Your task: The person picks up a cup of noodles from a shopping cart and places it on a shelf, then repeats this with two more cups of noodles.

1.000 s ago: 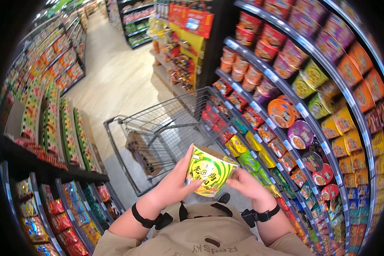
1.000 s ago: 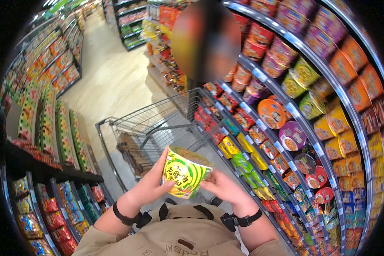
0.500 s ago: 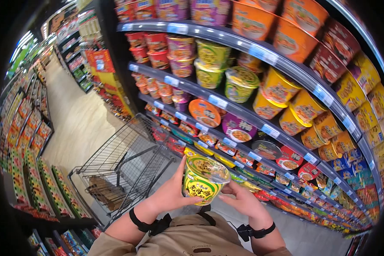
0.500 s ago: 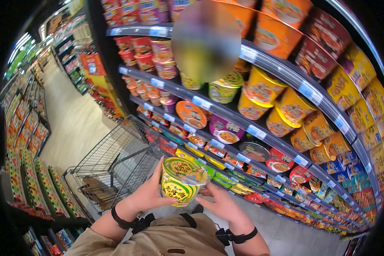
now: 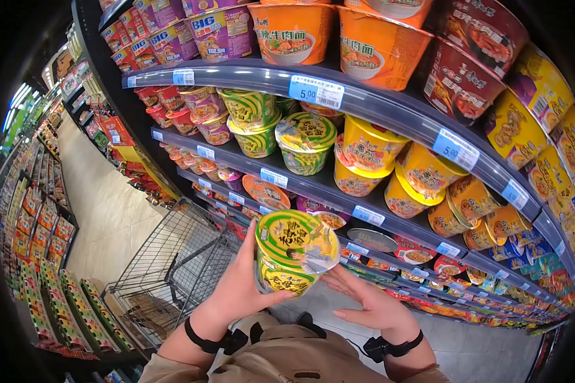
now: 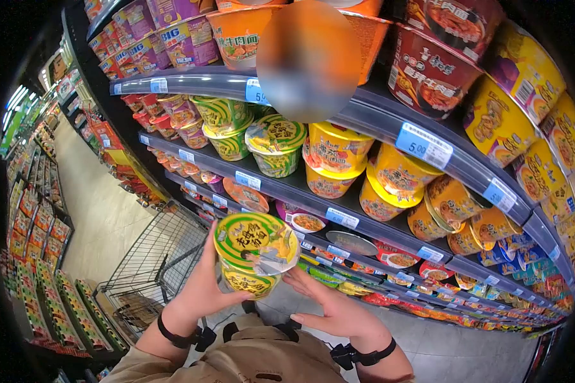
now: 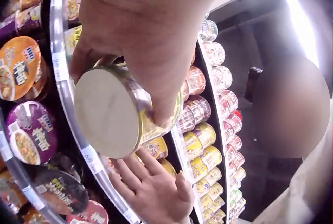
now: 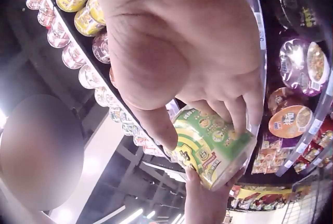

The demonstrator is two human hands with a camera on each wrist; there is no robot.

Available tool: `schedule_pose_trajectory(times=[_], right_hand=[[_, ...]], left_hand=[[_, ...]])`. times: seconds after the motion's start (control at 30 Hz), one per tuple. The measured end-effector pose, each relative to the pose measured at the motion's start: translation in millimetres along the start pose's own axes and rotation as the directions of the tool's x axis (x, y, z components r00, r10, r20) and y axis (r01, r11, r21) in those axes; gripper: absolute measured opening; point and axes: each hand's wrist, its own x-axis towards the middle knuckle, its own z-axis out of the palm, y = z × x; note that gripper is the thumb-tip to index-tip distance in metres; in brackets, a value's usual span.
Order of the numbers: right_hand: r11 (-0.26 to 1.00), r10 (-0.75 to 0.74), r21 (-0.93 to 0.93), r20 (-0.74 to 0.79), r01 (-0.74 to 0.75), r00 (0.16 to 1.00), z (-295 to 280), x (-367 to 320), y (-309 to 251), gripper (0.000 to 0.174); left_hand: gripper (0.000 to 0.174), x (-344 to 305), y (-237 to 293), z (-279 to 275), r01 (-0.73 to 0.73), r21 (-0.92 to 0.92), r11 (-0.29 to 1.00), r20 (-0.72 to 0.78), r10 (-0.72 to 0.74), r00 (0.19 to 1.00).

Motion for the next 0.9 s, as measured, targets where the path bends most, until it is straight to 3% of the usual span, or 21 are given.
schedule_pose_trajectory(times=[0.17, 0.27, 0.43, 0.63, 0.77, 0.9], right_hand=[[0.986, -0.097, 0.134, -0.022, 0.099, 0.995, -20.7, 39.1, -31.3, 0.094], [0.967, -0.191, 0.166, -0.039, 0.195, 0.981, -30.5, 63.7, -45.5, 0.094], [0.981, -0.171, 0.069, -0.145, 0.183, 0.974, -45.6, 100.9, -58.7, 0.094], [0.974, -0.207, 0.034, -0.273, 0.225, 0.939, -59.5, 130.4, -54.0, 0.091], [0.975, -0.217, -0.023, -0.331, 0.222, 0.919, -63.9, 146.7, -52.2, 0.087], [0.971, -0.234, -0.047, -0.382, 0.234, 0.894, -64.3, 154.7, -50.3, 0.084]], left_hand=[[0.139, 52.2, 0.3, -31.3, -0.108, 0.016, 0.994, -0.088, 0.109, 0.99], [0.136, 85.6, -19.8, -37.3, -0.153, -0.127, 0.98, -0.168, 0.131, 0.977], [0.126, 144.9, -47.3, -43.2, -0.168, -0.302, 0.938, -0.149, 0.128, 0.981], [0.117, 201.6, -62.2, -56.1, -0.255, -0.262, 0.931, -0.084, 0.242, 0.967], [0.113, 225.4, -69.3, -56.5, -0.218, -0.253, 0.943, -0.036, 0.216, 0.976], [0.094, 238.6, -88.0, -52.4, -0.193, -0.22, 0.956, 0.022, 0.203, 0.979]])
